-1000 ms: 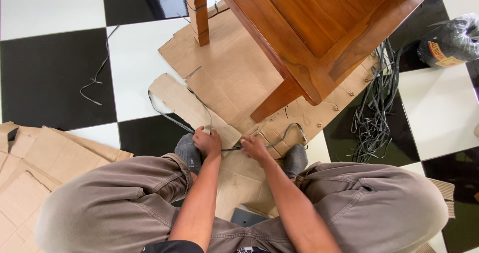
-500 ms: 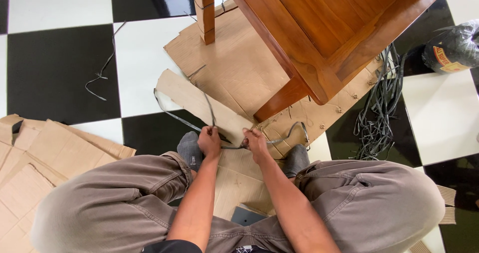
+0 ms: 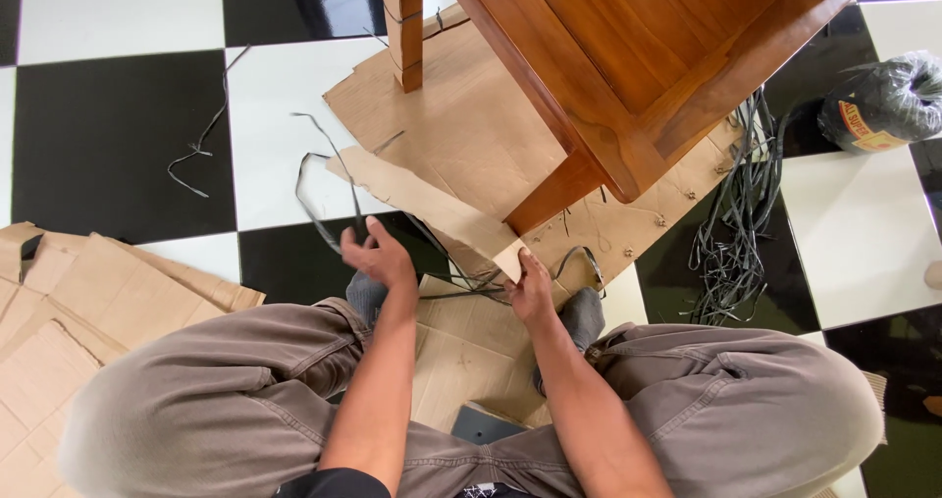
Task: Wrapping wooden chair legs with cardboard and securing them with plastic ties for protection
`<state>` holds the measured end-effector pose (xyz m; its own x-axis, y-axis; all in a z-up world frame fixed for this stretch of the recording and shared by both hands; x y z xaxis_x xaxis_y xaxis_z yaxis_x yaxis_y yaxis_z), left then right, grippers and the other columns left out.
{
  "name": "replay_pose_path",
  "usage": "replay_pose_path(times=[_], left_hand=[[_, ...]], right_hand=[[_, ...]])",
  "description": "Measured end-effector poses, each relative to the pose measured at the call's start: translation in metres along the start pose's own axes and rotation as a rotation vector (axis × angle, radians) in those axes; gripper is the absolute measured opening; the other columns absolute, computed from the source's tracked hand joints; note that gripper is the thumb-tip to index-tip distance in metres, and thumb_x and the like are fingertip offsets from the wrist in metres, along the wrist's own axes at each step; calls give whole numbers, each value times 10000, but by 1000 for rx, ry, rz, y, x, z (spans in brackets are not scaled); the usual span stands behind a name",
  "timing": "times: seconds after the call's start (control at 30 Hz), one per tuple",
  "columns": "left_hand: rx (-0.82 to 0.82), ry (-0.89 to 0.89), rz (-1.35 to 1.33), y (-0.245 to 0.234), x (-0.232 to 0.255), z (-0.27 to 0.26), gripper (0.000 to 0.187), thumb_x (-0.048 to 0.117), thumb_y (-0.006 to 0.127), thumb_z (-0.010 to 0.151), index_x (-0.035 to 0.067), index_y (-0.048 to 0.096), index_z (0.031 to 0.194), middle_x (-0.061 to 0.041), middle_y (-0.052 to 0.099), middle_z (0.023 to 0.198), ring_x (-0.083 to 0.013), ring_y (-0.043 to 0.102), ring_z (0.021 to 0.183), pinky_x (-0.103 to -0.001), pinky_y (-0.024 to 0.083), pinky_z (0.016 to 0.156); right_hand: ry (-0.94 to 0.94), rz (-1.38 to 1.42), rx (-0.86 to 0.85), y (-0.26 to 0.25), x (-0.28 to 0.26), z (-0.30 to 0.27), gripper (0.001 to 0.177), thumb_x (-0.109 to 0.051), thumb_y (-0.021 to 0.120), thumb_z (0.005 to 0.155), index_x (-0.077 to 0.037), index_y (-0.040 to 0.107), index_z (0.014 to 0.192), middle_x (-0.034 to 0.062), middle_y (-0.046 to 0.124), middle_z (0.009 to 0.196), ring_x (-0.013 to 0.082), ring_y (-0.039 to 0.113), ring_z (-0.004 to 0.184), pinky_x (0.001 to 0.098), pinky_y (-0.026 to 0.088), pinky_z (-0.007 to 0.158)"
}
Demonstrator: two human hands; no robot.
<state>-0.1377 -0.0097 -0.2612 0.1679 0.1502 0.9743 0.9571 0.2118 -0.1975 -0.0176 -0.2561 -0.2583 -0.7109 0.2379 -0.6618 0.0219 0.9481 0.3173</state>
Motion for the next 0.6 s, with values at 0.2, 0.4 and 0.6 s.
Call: replay_pose_path(times=[0.2, 0.4, 0.6], left_hand=[[-392, -446, -310, 28, 18, -29, 595, 185, 752, 963, 51, 403, 1426, -99, 622, 1192, -146, 607, 951, -311, 566, 819], [-449, -616, -323, 50, -42, 13, 464, 126, 717, 946, 97, 566, 1384, -89, 661, 1150, -230, 697, 969, -397, 605, 797], [-546, -418, -356, 49, -27, 6, 194, 132, 594, 853, 129, 698, 1017, -62, 709, 939, -140, 605, 839, -386, 490, 780]], right_hand=[[42, -89, -108, -28, 31, 26, 99, -215, 694, 980, -125, 655, 984, 44, 586, 641, 174, 667, 511, 296, 500, 431], [66, -321, -190, -23, 25, 5, 104, -162, 804, 876, -139, 703, 884, 51, 654, 701, 183, 682, 595, 261, 419, 484], [-220, -581, -153, -49, 34, 27, 249, -155, 827, 797, -93, 757, 1027, 56, 663, 778, 135, 667, 662, 236, 459, 518]])
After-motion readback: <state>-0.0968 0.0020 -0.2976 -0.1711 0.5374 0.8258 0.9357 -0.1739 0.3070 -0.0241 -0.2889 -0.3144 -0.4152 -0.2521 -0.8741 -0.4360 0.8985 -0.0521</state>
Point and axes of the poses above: each hand's wrist, its own z-axis towards the middle knuckle, its own y-axis out of the palm, x = y × z, the point moved 4 cm from there along z, towards the middle knuckle
